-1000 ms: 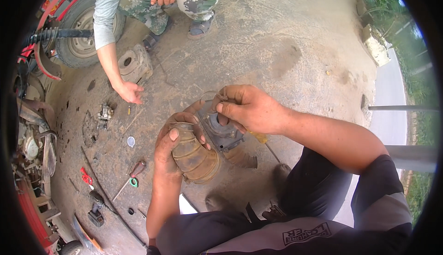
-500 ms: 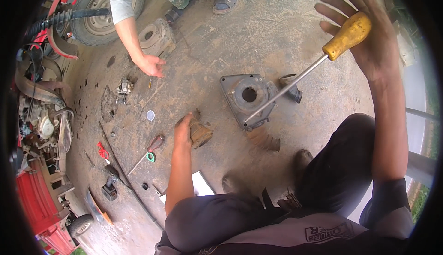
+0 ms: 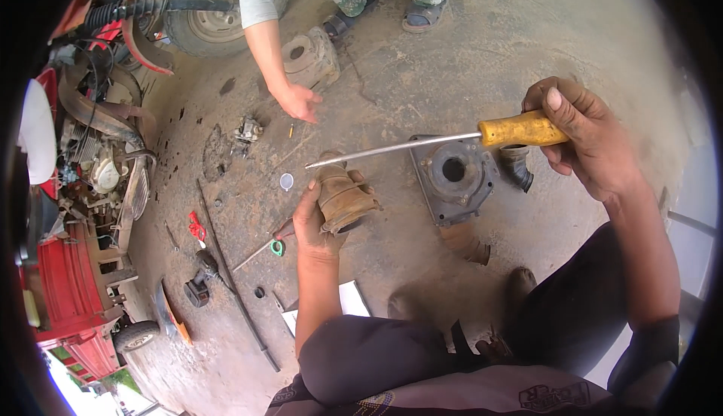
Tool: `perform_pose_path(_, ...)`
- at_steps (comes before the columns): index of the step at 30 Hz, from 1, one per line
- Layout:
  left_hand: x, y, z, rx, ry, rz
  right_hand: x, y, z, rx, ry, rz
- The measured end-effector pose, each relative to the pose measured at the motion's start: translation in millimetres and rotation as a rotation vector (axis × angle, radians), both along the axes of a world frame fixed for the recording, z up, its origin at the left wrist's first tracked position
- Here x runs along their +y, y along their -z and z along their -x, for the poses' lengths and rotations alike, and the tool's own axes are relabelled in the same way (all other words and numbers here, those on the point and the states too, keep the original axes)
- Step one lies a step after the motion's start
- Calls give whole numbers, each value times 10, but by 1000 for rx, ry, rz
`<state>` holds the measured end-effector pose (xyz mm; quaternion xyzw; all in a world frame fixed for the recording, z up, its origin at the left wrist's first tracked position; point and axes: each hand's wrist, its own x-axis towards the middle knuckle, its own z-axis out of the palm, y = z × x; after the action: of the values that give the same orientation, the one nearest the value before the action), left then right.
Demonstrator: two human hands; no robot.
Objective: The person manipulates a rubber intake boot and a plastic air filter housing using a screwdriver and needle-nose pliers. They loosen and remove a metal clamp from the boot and align the components together while another person assists by holding parts.
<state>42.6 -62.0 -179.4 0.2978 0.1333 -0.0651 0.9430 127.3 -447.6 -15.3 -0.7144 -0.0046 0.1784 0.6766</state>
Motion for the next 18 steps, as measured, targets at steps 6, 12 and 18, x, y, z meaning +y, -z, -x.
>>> perform_pose_path(6, -155, -317, -152, -77, 24, -4, -37, 47, 146, -24, 0, 78)
perform_pose_path(12, -466, -365, 16, -174, 97, -155, 100, 130, 184, 22, -34, 137)
perform_pose_path(18, -597, -419, -119, -82, 38, -197, 319, 204, 283, 48, -196, 44)
